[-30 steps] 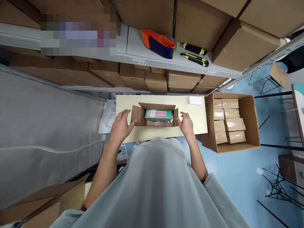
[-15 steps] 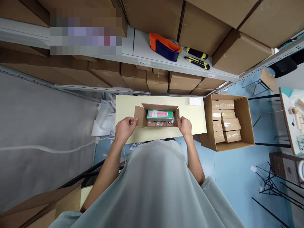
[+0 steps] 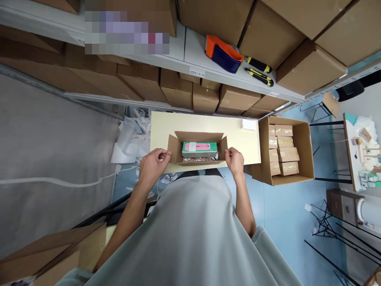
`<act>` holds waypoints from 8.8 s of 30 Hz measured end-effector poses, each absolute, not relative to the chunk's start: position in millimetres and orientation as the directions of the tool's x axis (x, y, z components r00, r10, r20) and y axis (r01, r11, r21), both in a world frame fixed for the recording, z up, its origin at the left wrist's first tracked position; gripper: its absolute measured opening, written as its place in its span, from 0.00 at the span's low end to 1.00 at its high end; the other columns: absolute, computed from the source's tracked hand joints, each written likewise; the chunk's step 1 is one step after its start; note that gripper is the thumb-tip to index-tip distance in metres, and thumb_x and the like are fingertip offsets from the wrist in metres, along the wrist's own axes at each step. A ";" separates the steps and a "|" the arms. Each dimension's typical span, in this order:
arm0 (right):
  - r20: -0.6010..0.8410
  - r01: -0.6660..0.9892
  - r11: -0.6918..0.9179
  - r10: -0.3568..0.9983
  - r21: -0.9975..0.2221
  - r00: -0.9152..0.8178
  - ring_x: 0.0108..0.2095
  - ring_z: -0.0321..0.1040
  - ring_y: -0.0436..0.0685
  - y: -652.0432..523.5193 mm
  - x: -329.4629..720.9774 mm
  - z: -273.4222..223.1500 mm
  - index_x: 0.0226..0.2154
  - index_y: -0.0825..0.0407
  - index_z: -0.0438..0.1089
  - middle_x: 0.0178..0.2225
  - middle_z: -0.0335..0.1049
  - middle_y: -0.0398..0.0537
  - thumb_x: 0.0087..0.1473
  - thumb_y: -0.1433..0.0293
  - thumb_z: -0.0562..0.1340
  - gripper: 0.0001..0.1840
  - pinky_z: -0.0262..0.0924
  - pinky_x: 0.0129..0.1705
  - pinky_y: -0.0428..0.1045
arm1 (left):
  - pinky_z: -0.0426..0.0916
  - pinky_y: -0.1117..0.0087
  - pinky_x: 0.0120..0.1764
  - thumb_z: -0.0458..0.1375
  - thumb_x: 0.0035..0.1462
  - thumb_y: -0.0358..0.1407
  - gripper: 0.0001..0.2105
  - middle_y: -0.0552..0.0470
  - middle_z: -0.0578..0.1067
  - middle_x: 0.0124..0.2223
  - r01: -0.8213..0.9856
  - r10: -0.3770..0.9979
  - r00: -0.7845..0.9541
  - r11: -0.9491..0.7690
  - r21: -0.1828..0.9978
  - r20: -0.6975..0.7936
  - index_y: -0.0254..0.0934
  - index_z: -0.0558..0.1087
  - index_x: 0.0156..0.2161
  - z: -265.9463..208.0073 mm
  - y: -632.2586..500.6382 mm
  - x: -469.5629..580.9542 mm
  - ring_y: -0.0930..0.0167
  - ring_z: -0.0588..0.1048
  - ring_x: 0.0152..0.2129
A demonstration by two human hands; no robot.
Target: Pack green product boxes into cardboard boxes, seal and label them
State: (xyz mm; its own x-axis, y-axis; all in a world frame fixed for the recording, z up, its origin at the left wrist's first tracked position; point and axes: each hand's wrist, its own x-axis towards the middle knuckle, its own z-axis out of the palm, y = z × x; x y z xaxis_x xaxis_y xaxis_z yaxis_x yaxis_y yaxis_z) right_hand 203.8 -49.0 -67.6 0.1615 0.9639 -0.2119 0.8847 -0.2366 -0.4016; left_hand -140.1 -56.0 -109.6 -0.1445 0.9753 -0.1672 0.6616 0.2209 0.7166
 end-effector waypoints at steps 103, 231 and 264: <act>0.071 -0.024 0.737 0.033 -0.676 -0.997 0.37 0.75 0.58 -300.9 -242.7 -103.0 0.48 0.51 0.78 0.45 0.81 0.53 0.74 0.56 0.57 0.20 0.69 0.47 0.52 | 0.65 0.50 0.68 0.57 0.71 0.42 0.23 0.36 0.76 0.64 0.039 -0.081 -0.981 0.808 0.588 0.177 0.38 0.71 0.67 -138.1 -623.3 -210.0 0.52 0.72 0.64; -0.315 0.524 0.770 0.428 -0.363 -0.847 0.39 0.81 0.61 -310.7 -126.8 -102.7 0.41 0.50 0.85 0.40 0.86 0.54 0.70 0.65 0.66 0.11 0.60 0.39 0.48 | 0.79 0.61 0.44 0.61 0.59 0.48 0.25 0.45 0.85 0.40 -0.311 -0.200 -0.950 0.580 0.753 -0.239 0.35 0.80 0.56 -173.2 -650.1 -149.8 0.61 0.84 0.36; -0.172 0.588 -0.258 0.965 -0.767 0.198 0.31 0.63 0.56 -53.9 292.3 -135.2 0.32 0.49 0.70 0.30 0.68 0.45 0.69 0.50 0.57 0.22 0.62 0.40 0.50 | 0.77 0.61 0.50 0.57 0.64 0.45 0.23 0.43 0.82 0.46 0.580 0.906 -0.413 0.338 0.741 -0.090 0.33 0.81 0.56 -144.7 -77.3 -29.0 0.62 0.82 0.40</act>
State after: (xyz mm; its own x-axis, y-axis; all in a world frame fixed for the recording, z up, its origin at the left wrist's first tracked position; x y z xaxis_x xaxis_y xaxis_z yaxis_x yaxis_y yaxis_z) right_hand 292.3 -53.9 -135.2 0.1983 0.9649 -0.1724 0.5877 -0.2578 -0.7669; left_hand -29.0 -77.3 -144.7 -0.4131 0.9062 -0.0900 0.5802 0.3381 0.7410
